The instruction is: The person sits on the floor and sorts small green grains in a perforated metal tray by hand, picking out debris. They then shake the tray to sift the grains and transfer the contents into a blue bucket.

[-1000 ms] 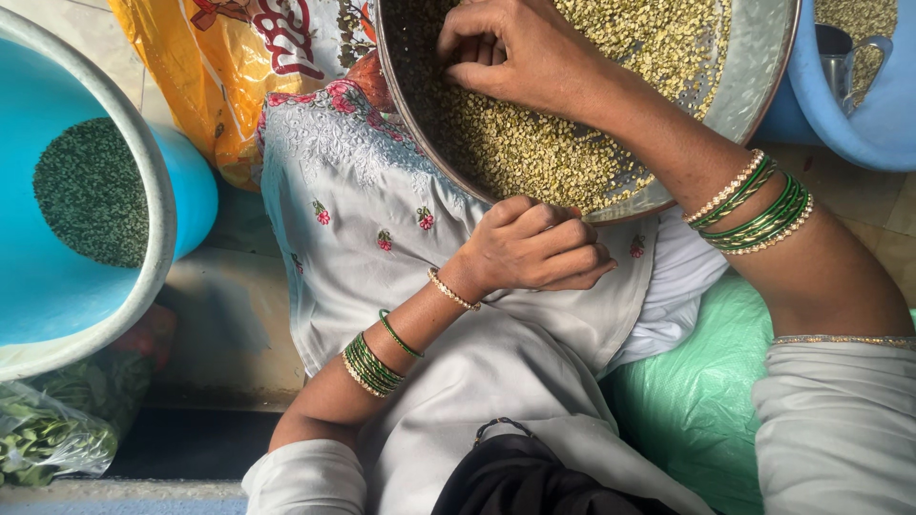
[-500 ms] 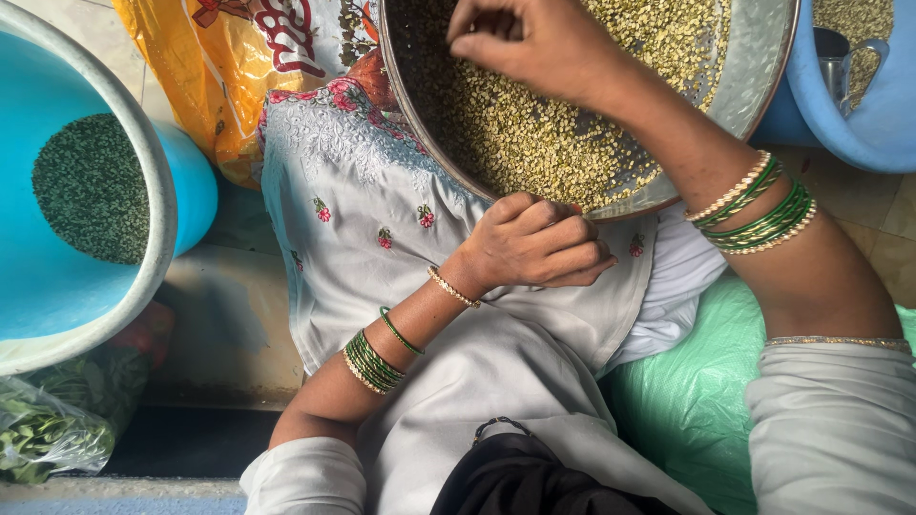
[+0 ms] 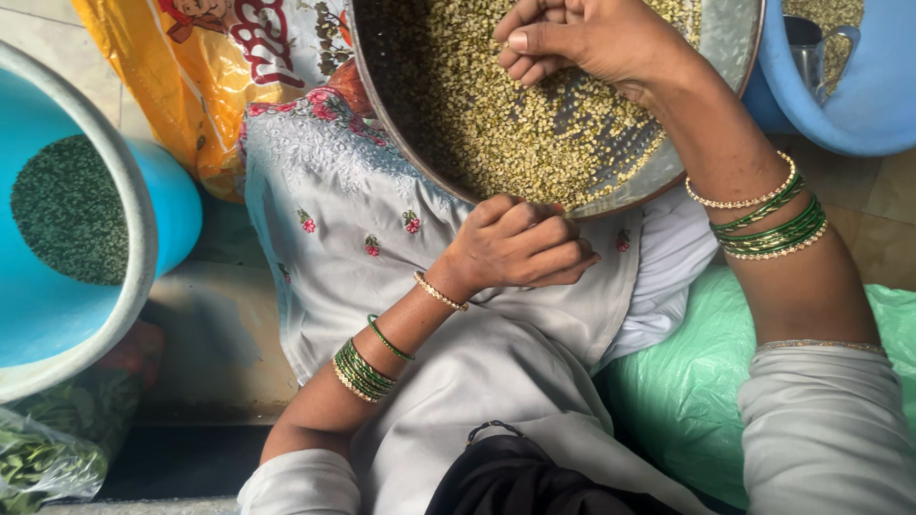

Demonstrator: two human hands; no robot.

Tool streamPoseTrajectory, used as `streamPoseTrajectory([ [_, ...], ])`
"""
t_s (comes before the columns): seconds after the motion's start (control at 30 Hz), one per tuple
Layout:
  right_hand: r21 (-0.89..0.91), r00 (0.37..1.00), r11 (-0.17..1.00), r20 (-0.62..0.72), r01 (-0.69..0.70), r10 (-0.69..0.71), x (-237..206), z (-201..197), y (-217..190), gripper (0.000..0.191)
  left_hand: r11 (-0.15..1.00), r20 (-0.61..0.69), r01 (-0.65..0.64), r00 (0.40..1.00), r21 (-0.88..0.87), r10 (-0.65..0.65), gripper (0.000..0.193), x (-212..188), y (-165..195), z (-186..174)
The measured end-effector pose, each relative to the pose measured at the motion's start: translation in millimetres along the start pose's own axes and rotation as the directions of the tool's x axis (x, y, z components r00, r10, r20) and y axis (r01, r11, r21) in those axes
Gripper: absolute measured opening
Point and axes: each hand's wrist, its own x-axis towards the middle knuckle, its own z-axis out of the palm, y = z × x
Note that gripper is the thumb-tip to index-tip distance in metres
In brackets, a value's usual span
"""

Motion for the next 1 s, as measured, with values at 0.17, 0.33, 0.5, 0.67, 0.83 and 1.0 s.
streamPoseTrajectory([
  [0.17,0.060,0.999,0.997,0.038,-0.041,0.039,-19.2,-15.9,4.5,0.019,1.000,-0.012,-0.008,1.000,0.014,0.009,0.024,9.9,11.9,15.4],
  [0.33,0.067,0.998,0.996,0.004,-0.058,0.058,-28.5,-35.5,8.0,0.021,1.000,-0.001,0.002,1.000,0.011,-0.002,0.024,22.6,22.8,34.8],
  [0.5,0.095,0.999,0.995,0.009,-0.041,0.040,-32.6,-40.5,6.4,0.022,1.000,-0.009,0.003,1.000,0.017,-0.003,0.024,25.4,26.8,41.7],
  [0.67,0.019,1.000,1.000,0.015,0.008,-0.008,-35.7,-41.0,9.1,0.020,1.000,-0.010,0.009,1.000,0.029,-0.008,0.025,23.9,28.5,40.5],
  [0.83,-0.053,1.000,0.998,-0.007,0.015,-0.015,-35.0,-46.4,19.8,0.018,1.000,-0.013,0.004,1.000,0.030,-0.004,0.024,24.4,30.9,43.6],
  [1.0,-0.129,0.995,0.989,-0.054,0.076,-0.083,-32.7,-48.9,31.3,0.020,1.000,-0.017,0.001,1.000,0.018,-0.001,0.022,20.4,29.7,38.5],
])
